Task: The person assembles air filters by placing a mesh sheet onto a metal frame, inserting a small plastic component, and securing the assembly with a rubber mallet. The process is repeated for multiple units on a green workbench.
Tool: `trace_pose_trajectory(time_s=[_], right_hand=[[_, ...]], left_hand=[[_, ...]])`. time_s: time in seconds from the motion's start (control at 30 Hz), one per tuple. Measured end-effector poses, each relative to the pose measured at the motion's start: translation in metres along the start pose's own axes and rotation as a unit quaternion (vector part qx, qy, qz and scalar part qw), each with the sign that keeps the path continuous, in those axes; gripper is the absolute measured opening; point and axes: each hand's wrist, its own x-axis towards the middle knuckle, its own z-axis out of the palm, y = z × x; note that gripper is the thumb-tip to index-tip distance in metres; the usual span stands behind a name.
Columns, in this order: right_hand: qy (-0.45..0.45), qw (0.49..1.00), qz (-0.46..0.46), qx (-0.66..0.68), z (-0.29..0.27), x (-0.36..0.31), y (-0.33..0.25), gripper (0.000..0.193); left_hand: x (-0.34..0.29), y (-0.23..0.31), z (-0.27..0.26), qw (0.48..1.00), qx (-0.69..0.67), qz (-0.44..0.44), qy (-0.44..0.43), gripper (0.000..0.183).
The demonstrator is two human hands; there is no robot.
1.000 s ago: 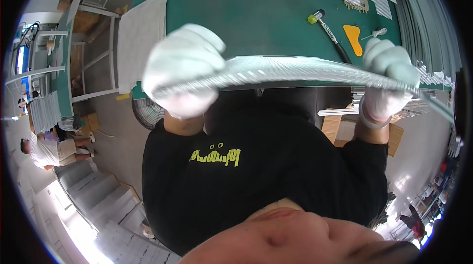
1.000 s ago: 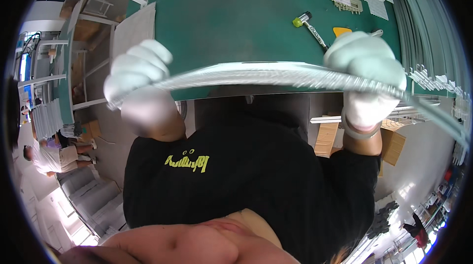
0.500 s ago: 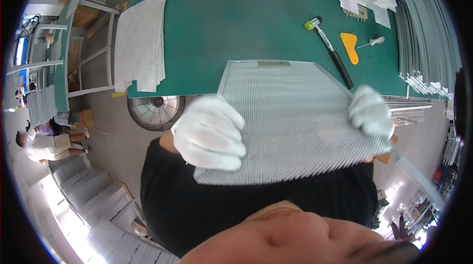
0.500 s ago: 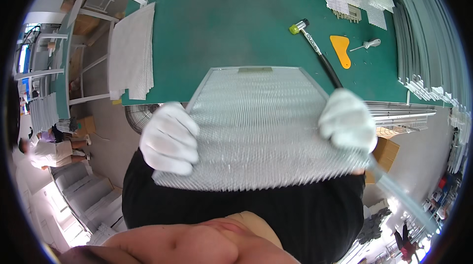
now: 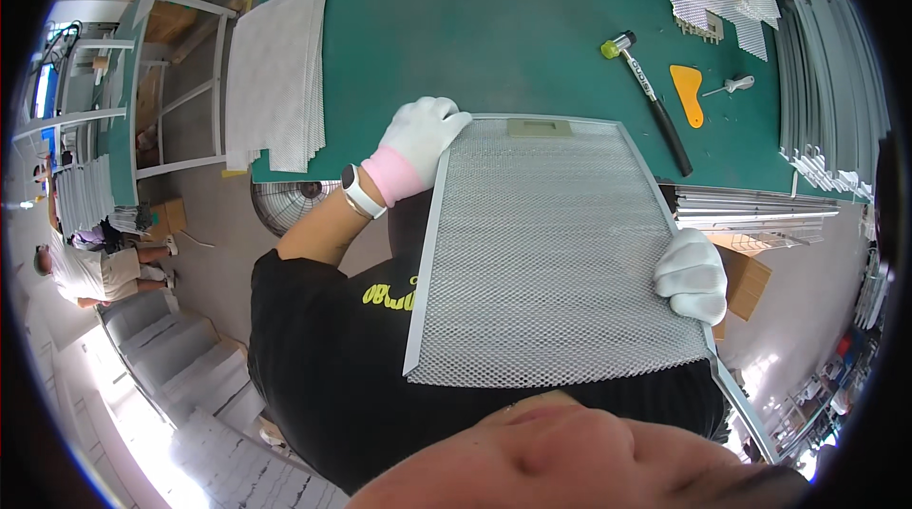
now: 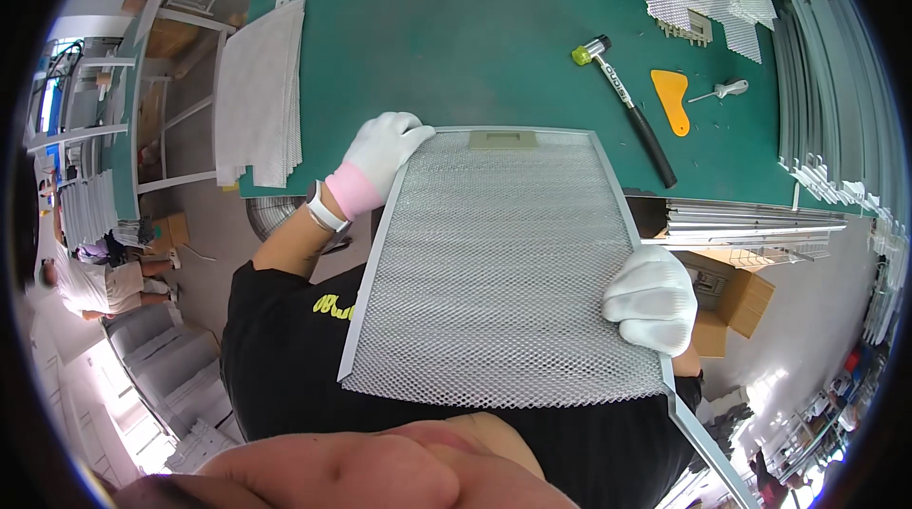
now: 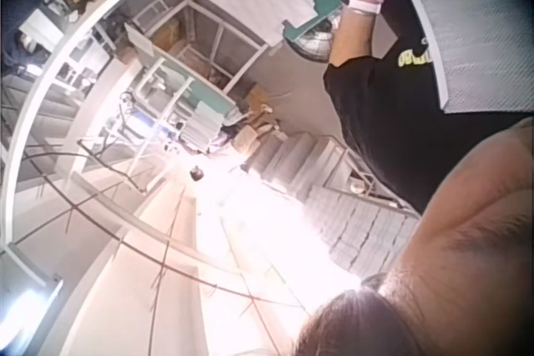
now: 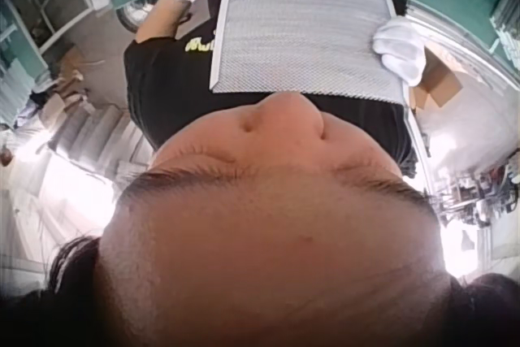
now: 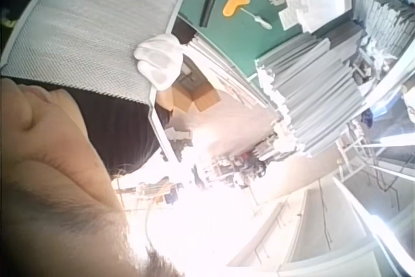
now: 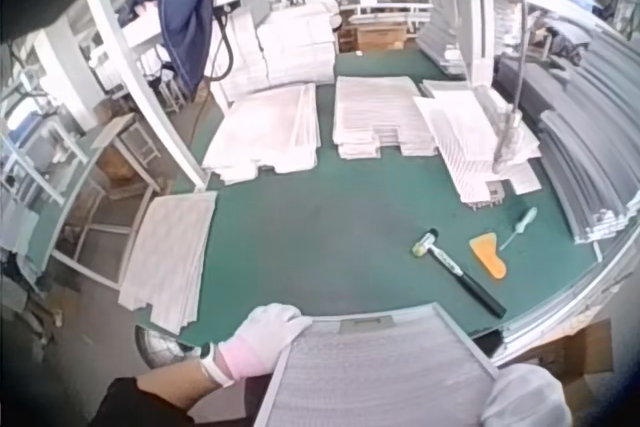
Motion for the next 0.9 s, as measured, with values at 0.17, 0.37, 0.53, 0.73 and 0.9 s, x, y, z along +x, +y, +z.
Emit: trace_pose_trajectory(time_s=[0.17, 0.37, 0.53, 0.73, 0.9], right_hand=[[-0.001, 1.000, -0.003, 0.005, 0.001, -0.002, 0.000, 0.046], [-0.003, 1.000, -0.001, 0.005, 0.003, -0.003, 0.002, 0.043], [-0.008, 1.000, -0.005, 0.016, 0.001, -0.003, 0.006, 0.041], [-0.054, 0.998, 0.002, 0.041, -0.014, 0.008, 0.014, 0.039], [-0.099, 0.992, 0.015, 0.072, -0.042, 0.004, 0.033, 0.032]], left_hand=[[-0.003, 0.001, 0.010, 0.998, -0.042, -0.039, 0.034, 0.032], [-0.001, -0.005, 0.023, 0.996, -0.049, -0.033, 0.072, 0.032], [0.002, -0.012, 0.043, 0.982, -0.068, -0.041, 0.170, 0.026], [0.009, -0.021, 0.060, 0.965, -0.119, -0.125, 0.198, 0.034], [0.011, -0.025, 0.072, 0.956, -0.117, -0.122, 0.239, 0.025]])
